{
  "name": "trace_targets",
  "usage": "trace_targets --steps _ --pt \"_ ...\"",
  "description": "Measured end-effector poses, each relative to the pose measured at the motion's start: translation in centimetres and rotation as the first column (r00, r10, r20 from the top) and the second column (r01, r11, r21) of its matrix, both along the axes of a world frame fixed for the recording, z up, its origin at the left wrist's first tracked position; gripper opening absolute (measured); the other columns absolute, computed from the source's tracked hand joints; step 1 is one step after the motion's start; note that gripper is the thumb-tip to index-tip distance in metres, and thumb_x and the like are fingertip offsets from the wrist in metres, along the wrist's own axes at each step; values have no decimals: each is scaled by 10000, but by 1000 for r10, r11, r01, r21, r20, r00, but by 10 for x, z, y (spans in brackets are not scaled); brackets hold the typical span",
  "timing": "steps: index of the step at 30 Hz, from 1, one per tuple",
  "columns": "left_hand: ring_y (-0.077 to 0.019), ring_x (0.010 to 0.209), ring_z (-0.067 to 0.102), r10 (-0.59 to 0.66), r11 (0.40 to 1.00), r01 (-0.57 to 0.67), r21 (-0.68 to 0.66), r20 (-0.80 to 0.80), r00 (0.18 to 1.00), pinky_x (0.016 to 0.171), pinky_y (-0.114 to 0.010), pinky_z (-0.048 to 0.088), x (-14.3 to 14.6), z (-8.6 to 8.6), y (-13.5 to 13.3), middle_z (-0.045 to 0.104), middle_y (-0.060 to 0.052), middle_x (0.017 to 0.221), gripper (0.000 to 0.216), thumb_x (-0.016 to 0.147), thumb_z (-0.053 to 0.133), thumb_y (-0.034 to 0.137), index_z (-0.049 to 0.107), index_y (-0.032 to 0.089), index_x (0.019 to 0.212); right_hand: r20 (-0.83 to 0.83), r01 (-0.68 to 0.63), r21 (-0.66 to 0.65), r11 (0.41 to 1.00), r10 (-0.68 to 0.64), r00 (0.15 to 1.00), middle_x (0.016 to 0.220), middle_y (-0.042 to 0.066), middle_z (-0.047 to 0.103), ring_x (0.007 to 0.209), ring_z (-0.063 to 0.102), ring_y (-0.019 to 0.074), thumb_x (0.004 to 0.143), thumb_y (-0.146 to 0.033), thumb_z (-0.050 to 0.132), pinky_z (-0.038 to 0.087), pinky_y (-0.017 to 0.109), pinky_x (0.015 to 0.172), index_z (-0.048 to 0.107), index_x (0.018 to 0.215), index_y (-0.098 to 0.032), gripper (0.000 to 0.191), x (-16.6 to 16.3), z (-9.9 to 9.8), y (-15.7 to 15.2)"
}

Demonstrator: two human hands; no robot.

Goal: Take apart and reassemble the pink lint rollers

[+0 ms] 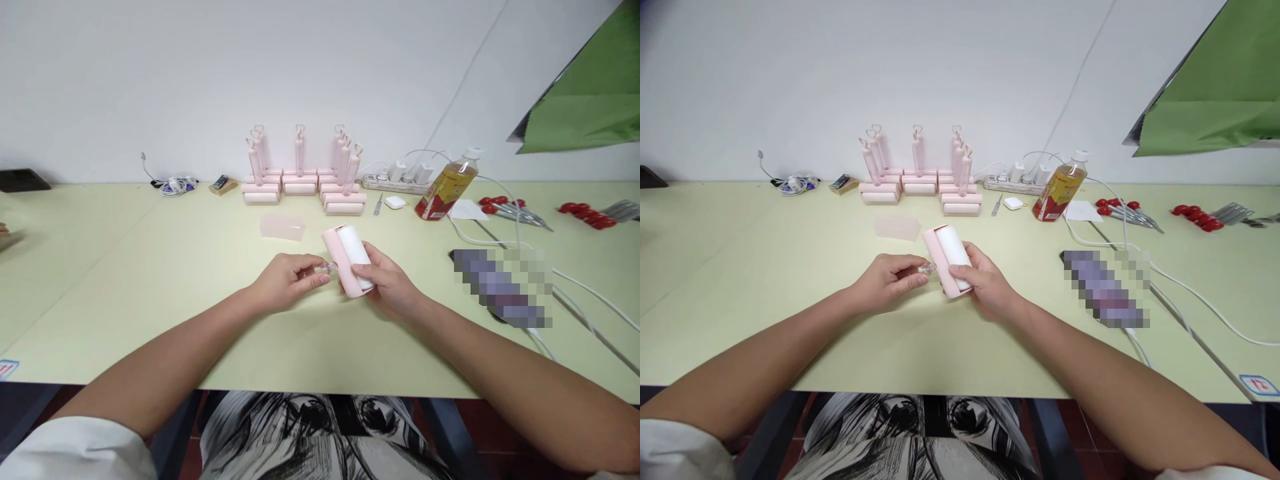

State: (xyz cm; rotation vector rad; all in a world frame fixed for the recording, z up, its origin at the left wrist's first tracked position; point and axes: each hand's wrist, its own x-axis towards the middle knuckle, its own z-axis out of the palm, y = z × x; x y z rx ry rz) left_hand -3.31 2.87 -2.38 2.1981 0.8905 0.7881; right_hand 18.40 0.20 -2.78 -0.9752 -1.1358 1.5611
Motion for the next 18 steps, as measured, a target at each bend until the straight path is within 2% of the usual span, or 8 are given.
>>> trace_targets --steps 6,11,18 --pt "-100 601 495 -14 1000 14 -8 -50 999 570 -217 375 0 0 0 649 -13 726 408 886 534 505 706 162 1021 110 -26 85 996 17 994 962 18 589 765 565 169 670 -313 756 442 259 591 467 1139 -237 555 4 -6 3" --pt "-94 550 462 -48 999 47 -6 -127 991 545 -217 337 0 4 -1 568 24 619 400 901 510 497 702 172 1032 240 -26 131 991 -6 971 976 18 543 821 554 182 689 -309 741 471 277 617 441 1119 -235 530 4 -5 0" --pt "-93 580 428 -84 996 79 -39 -152 985 572 -234 319 1 11 -9 489 44 627 374 956 436 415 678 153 1067 262 -45 57 997 28 965 1106 54 472 842 553 193 779 -287 650 537 341 625 375 1146 -265 459 -5 8 -11"
